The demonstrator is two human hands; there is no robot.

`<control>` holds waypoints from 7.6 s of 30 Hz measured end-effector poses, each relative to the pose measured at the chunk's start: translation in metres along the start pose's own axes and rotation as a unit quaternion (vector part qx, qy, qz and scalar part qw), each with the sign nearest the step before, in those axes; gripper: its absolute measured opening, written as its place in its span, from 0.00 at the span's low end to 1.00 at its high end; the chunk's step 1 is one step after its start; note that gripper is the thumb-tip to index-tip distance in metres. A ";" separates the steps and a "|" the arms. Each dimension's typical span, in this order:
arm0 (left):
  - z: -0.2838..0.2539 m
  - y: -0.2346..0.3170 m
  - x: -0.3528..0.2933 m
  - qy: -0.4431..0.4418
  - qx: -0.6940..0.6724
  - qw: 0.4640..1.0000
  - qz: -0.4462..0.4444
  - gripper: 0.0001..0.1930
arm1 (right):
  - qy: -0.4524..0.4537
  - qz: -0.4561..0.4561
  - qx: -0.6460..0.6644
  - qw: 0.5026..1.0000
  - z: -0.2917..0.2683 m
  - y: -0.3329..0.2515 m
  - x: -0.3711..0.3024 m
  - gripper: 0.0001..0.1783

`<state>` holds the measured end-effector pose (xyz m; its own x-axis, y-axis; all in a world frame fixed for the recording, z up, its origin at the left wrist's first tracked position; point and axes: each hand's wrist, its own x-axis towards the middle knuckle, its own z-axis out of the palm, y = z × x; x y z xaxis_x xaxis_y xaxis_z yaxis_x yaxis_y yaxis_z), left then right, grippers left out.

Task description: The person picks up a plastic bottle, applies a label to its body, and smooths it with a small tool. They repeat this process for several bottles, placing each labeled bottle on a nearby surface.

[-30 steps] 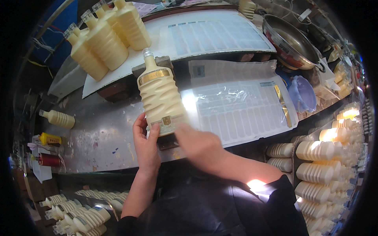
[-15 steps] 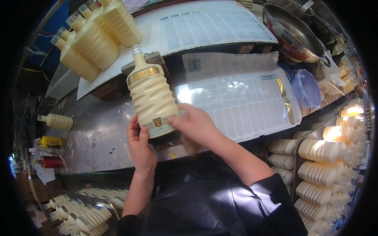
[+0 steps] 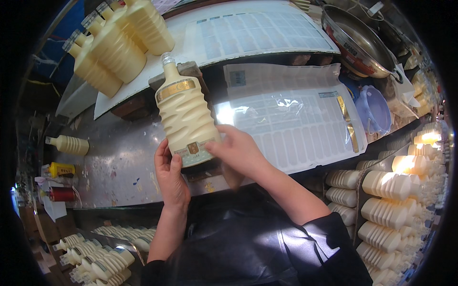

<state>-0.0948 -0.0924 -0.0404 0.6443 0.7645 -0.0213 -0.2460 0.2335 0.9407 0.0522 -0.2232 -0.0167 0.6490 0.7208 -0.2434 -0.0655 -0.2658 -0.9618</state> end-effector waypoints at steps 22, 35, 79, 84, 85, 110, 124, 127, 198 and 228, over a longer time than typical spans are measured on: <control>-0.005 0.004 -0.002 -0.013 -0.043 0.999 -0.016 0.30 | -0.047 -0.018 0.130 0.990 -0.001 0.022 0.002 0.26; -0.003 0.004 -0.002 0.003 -0.056 0.998 -0.019 0.26 | -0.066 0.024 0.132 0.989 -0.005 0.011 -0.001 0.27; -0.019 -0.005 -0.008 -0.013 0.230 0.964 0.131 0.38 | -0.051 0.064 0.180 0.980 -0.014 0.017 -0.009 0.31; -0.007 0.001 -0.008 0.003 0.299 0.928 0.221 0.37 | -0.044 0.089 0.135 0.986 -0.011 0.020 -0.007 0.40; -0.007 0.003 -0.008 0.008 0.307 0.924 0.230 0.37 | -0.038 0.087 0.133 0.987 -0.010 0.020 -0.007 0.41; -0.032 -0.009 -0.009 -0.053 0.159 0.986 0.021 0.34 | -0.073 0.053 0.145 0.985 -0.011 -0.019 -0.022 0.26; -0.023 -0.007 -0.005 -0.061 -0.051 0.997 -0.008 0.30 | -0.049 0.031 0.178 0.982 -0.009 -0.016 -0.019 0.25; -0.018 -0.009 -0.005 -0.007 -0.042 0.999 -0.021 0.24 | -0.008 0.003 0.121 0.993 0.000 0.002 -0.011 0.21; -0.005 -0.014 0.005 -0.029 0.195 0.979 0.046 0.39 | 0.182 -0.106 -0.075 0.975 -0.002 -0.019 -0.046 0.14; 0.025 0.001 -0.002 0.024 0.453 0.833 0.317 0.42 | 0.177 -0.215 -0.394 0.876 0.023 -0.073 -0.060 0.11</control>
<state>-0.0777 -0.1087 -0.0312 0.5581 0.5904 0.5831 0.1369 -0.7586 0.6371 0.0008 -0.2325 0.0654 0.6891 0.6554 0.3092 0.6955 -0.4782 -0.5363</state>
